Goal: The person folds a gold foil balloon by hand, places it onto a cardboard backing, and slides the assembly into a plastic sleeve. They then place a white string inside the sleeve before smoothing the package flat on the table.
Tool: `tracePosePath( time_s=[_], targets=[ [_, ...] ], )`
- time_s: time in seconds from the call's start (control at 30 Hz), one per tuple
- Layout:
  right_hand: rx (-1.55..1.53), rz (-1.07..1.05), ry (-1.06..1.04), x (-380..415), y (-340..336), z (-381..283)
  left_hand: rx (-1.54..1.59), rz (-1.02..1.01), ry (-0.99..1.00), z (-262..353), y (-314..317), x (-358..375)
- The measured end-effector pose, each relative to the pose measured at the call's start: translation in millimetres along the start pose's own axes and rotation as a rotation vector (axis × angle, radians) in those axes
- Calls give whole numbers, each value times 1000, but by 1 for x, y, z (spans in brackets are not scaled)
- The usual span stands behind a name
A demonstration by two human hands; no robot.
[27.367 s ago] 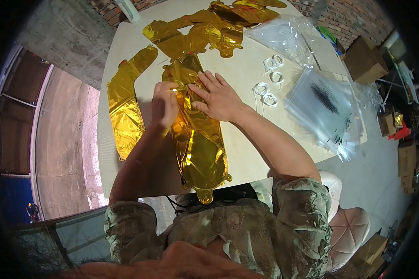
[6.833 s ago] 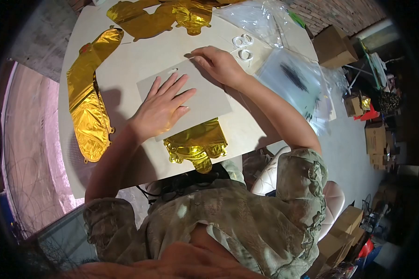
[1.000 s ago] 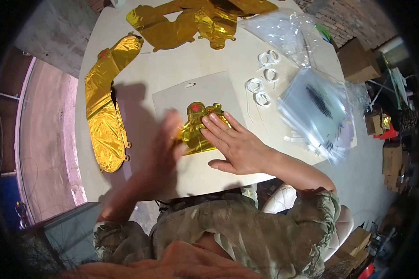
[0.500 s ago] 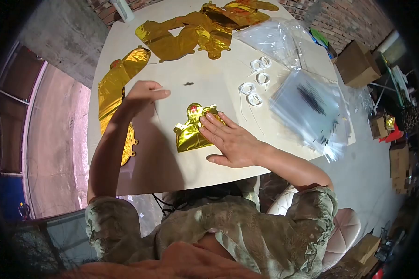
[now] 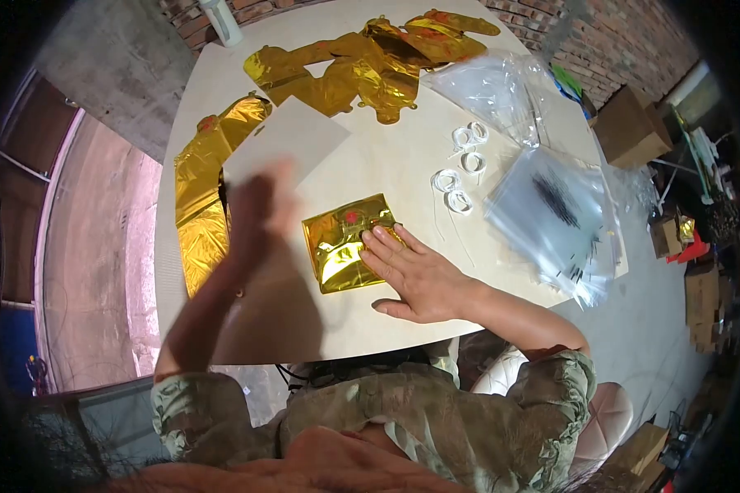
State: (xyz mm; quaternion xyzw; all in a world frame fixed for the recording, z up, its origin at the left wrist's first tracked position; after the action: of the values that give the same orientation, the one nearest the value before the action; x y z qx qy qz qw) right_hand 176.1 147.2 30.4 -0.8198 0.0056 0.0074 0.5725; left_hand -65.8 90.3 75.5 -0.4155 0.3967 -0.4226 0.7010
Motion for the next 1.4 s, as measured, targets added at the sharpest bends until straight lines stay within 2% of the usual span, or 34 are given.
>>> tracePosePath(
  time_s=[0.03,0.07,0.13,0.23,0.47,0.53,0.57,0.6,0.67,0.7,0.73,0.8,0.87,0.93,0.97,1.03,1.07,1.13,1.2,1.4],
  targets=[
    [-12,-7,3,1,1,0,-245,-123,408,38,40,22],
    [-15,-14,11,2,1,0,-143,-113,581,71,42,58],
    [-60,33,-32,1,-2,1,-30,-172,563,94,37,100],
    [-59,13,-16,0,-3,-1,83,-241,483,86,50,113],
    [-59,33,-19,0,-3,4,45,-208,487,87,51,118],
    [-371,100,-48,-2,-10,18,25,-187,489,87,52,119],
    [-529,194,7,1,-17,28,26,-184,490,87,52,119],
    [-529,192,7,-3,-24,32,28,-169,493,86,53,119],
    [-453,224,158,-13,-34,51,35,-163,497,86,53,121],
    [-259,211,43,-19,-41,48,35,-160,499,86,53,121],
    [-261,210,46,-21,-41,50,34,-155,500,86,53,120],
    [55,69,-83,-27,-33,45,51,-149,498,85,52,120],
    [52,13,-83,-26,-17,56,43,-133,500,85,51,121],
    [-142,180,-38,-23,-26,58,51,-129,494,85,50,120],
    [-139,178,-26,-17,-27,57,54,-131,488,85,50,120],
    [-308,464,193,2,-50,54,9,-153,476,86,50,119],
    [-301,464,202,10,-52,46,-17,-158,472,86,50,119],
    [-283,462,485,33,-46,38,-21,-164,484,86,50,119],
    [-549,577,566,43,-33,25,-25,-173,474,87,50,118],
    [-459,651,510,41,-25,12,26,-199,512,88,54,117]
  ],
)
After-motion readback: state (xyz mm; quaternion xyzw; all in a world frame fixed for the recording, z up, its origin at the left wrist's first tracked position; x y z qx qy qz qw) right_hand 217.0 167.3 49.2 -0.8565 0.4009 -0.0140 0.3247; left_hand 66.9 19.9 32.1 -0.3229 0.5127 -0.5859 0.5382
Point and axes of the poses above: each hand's wrist, its own x-axis away from the middle knuckle, its own y-axis out of the palm, z = x × y, the point moved 5 cm from there along -x, towards the middle knuckle, and after that the axes turned 4 degrees about -x, right-handed, at the moved point
